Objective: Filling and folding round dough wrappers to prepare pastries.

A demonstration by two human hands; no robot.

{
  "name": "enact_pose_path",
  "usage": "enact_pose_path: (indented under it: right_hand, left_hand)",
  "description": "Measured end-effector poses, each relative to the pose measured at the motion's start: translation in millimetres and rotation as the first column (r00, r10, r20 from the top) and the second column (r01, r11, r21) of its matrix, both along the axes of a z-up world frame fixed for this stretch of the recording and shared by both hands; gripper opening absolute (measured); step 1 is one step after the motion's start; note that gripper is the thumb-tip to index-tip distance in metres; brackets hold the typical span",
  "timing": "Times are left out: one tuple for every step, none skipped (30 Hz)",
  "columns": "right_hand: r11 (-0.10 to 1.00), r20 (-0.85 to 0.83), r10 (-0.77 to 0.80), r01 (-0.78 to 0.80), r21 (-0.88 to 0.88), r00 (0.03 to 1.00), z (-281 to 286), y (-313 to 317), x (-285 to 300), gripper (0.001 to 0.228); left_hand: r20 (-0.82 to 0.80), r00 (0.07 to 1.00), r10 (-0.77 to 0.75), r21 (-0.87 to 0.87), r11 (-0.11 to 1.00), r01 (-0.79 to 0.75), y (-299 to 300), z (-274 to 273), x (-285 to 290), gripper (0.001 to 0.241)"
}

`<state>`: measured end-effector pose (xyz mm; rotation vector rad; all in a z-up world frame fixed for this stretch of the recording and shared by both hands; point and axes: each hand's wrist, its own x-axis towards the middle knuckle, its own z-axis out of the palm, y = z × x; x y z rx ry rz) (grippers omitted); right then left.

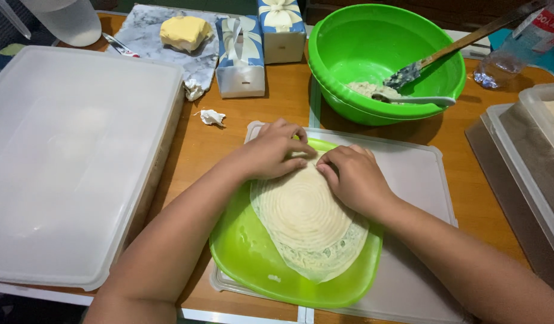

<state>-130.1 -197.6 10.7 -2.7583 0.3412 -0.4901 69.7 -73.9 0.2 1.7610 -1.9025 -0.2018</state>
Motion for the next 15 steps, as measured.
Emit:
enact_pose_path:
  right_hand:
    - [1.000, -0.001, 0.000, 0.000, 0.001, 1.000, 0.7, 0.3, -0.2, 0.017]
    - [1.000, 0.012, 0.008, -0.008, 0.025, 1.000, 2.1, -0.3, 0.0, 0.017]
    - [0.999, 0.026, 0.016, -0.017, 0.050, 1.000, 3.4, -0.8, 0.1, 0.018]
    - [0.999, 0.027, 0.014, -0.015, 0.049, 1.000, 3.1, -1.5, 0.8, 0.018]
    - [0.999, -0.008, 0.012, -0.012, 0.051, 1.000, 2.6, -2.2, 1.4, 0.018]
    - [0.998, -0.045, 0.011, -0.008, 0.057, 0.999, 2.6, -3.2, 1.6, 0.018]
    - [0.998, -0.045, 0.009, -0.006, 0.058, 0.999, 4.5, -3.7, 2.2, 0.018]
    - [0.975, -0.090, -0.054, 0.072, 0.212, 0.994, 6.7, -4.5, 3.3, 0.020]
    - [0.922, -0.144, -0.108, 0.154, 0.356, 0.984, 8.9, -5.1, 4.3, 0.023]
    - [0.921, -0.144, -0.109, 0.154, 0.357, 0.984, 8.1, -9.0, 3.7, 0.023]
    - [0.888, -0.151, -0.125, 0.179, 0.424, 0.981, 7.3, -13.0, 3.0, 0.022]
    - [0.849, -0.161, -0.141, 0.203, 0.489, 0.977, 6.3, -16.6, 2.2, 0.023]
    - [0.848, -0.163, -0.142, 0.204, 0.488, 0.976, 7.8, -19.9, 0.4, 0.023]
    - [0.928, -0.143, -0.106, 0.150, 0.342, 0.984, 8.8, -23.1, -1.7, 0.023]
    - [0.978, -0.130, -0.067, 0.090, 0.186, 0.989, 10.0, -26.4, -3.8, 0.024]
  left_hand:
    - [-0.001, 1.000, 0.000, 0.001, 1.000, 0.000, 0.1, -0.1, -2.7, 0.025]
    - [-0.002, 1.000, -0.007, 0.007, 1.000, 0.007, -0.6, 1.0, -5.1, 0.025]
    - [-0.003, 1.000, -0.014, 0.014, 1.000, 0.014, -1.0, 1.9, -7.4, 0.025]
    - [-0.002, 1.000, -0.016, 0.013, 1.000, 0.016, -1.2, -1.1, -7.6, 0.025]
    - [-0.003, 1.000, -0.019, -0.008, 1.000, 0.019, -1.2, -4.4, -7.7, 0.023]
    - [-0.005, 1.000, -0.023, -0.027, 0.999, 0.023, -1.5, -7.1, -8.2, 0.022]
    - [-0.006, 1.000, -0.025, -0.025, 0.999, 0.025, -1.9, -8.0, -9.0, 0.022]
    - [-0.005, 1.000, -0.031, -0.056, 0.998, 0.031, -2.5, -8.9, -9.4, 0.020]
    - [-0.005, 0.999, -0.036, -0.087, 0.996, 0.036, -2.9, -9.9, -9.7, 0.019]
    - [-0.004, 0.999, -0.037, -0.086, 0.996, 0.037, -3.5, -10.3, -10.5, 0.019]
    - [-0.004, 0.999, -0.039, -0.097, 0.994, 0.039, -3.9, -10.7, -11.2, 0.017]
    - [-0.005, 0.999, -0.042, -0.109, 0.993, 0.041, -4.2, -11.8, -12.1, 0.015]
    - [-0.006, 0.999, -0.043, -0.109, 0.993, 0.042, -4.9, -13.7, -12.3, 0.015]
    - [-0.009, 0.999, -0.046, -0.127, 0.991, 0.045, -5.4, -16.1, -12.7, 0.014]
    - [-0.012, 0.999, -0.050, -0.146, 0.988, 0.048, -6.1, -18.4, -13.2, 0.014]
